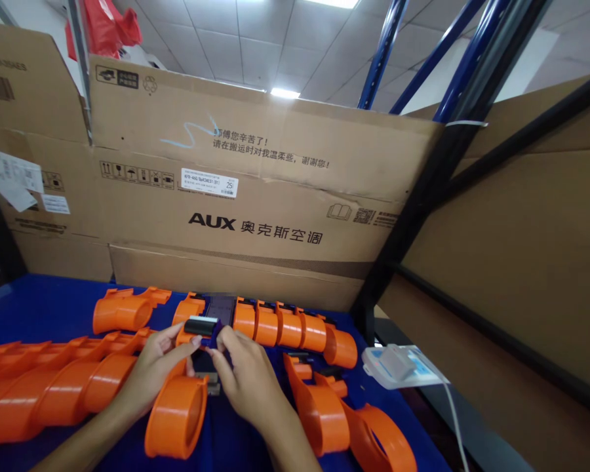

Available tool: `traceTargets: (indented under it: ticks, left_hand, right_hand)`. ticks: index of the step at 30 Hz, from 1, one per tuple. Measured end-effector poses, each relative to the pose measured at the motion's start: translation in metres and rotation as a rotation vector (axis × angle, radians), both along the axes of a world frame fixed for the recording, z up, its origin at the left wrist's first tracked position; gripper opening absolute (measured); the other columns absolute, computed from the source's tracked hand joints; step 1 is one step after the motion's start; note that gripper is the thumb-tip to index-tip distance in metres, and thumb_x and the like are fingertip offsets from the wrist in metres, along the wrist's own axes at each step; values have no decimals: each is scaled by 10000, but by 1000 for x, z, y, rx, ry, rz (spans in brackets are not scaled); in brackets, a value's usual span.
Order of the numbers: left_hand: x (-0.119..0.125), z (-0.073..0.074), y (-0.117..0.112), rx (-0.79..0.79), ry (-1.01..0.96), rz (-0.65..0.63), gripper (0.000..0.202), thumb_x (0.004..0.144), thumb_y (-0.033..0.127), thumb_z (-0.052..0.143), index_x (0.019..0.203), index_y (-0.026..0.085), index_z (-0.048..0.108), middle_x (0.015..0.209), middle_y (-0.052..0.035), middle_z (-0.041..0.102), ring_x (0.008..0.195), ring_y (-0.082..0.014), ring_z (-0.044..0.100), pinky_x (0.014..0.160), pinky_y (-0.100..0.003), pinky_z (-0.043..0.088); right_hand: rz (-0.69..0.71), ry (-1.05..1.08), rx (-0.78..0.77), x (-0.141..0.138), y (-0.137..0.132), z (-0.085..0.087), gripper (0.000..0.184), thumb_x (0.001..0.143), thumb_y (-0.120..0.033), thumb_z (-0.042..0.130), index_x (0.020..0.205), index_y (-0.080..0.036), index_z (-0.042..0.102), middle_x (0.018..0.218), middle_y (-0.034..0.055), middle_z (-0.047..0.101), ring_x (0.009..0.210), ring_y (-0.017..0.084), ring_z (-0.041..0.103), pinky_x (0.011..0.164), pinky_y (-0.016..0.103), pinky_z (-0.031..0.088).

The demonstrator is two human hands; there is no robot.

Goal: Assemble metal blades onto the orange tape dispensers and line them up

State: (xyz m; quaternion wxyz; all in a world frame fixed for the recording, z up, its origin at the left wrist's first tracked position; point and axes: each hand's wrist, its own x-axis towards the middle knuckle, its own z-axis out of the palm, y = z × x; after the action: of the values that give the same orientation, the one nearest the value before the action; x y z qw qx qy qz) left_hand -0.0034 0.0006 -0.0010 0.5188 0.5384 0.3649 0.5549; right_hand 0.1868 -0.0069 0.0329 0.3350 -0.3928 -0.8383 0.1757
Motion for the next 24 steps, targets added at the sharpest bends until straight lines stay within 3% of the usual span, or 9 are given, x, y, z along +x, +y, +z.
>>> traceTargets:
  ticks: [3,6,10,12,15,17,24]
  left_hand:
    - [1,0,0,-20,-28,4,349,805,373,756,1089,175,712,902,-59,752,517,-103,572,560,-238,505]
    - [4,-1,0,-102,-156,-16,319,767,368,796,1003,166,720,766,-34,738,509,-104,582,538,-217,496]
    - [6,-6,0,-244,-288,-132,307,785,397,789,954,153,711,606,-34,709,499,-147,645,522,-227,511]
    - [7,-8,-1,-291,-308,-207,342,791,401,786,1014,154,709,719,-84,761,586,-206,715,577,-285,563]
    - [9,-8,-3,-317,-310,-291,396,794,396,788,1099,155,712,1005,-151,775,783,-289,765,704,-389,609]
    - [10,-8,-4,-318,-266,-304,419,812,411,770,1128,139,718,1060,-169,762,825,-305,766,723,-401,610]
    - [9,-9,-4,-244,-164,-231,319,792,414,787,904,115,770,739,-90,750,612,-209,708,677,-365,582]
  right_hand:
    - [14,30,-39,1,-1,1,189,1008,-284,492,829,-234,456,793,-4,575,705,162,529,659,263,382]
    - [26,128,-83,1,-2,0,171,989,-313,532,850,-237,468,792,-14,552,704,156,506,665,263,391]
    - [-7,443,-113,-2,1,-7,203,971,-384,553,873,-248,439,801,-26,475,730,157,476,710,271,425]
    - [-13,588,-172,-4,4,-9,162,986,-412,522,1001,-257,477,864,-10,497,810,173,509,799,300,446]
    - [79,676,-326,-4,7,-9,333,981,-448,529,1264,-284,466,992,20,551,945,205,560,906,346,445]
    - [122,701,-394,-2,9,-10,392,966,-465,552,1312,-297,476,1026,24,565,973,214,576,925,349,443]
    - [93,727,-430,-1,9,-13,384,947,-489,581,1279,-300,545,1122,37,602,1043,229,589,918,337,448]
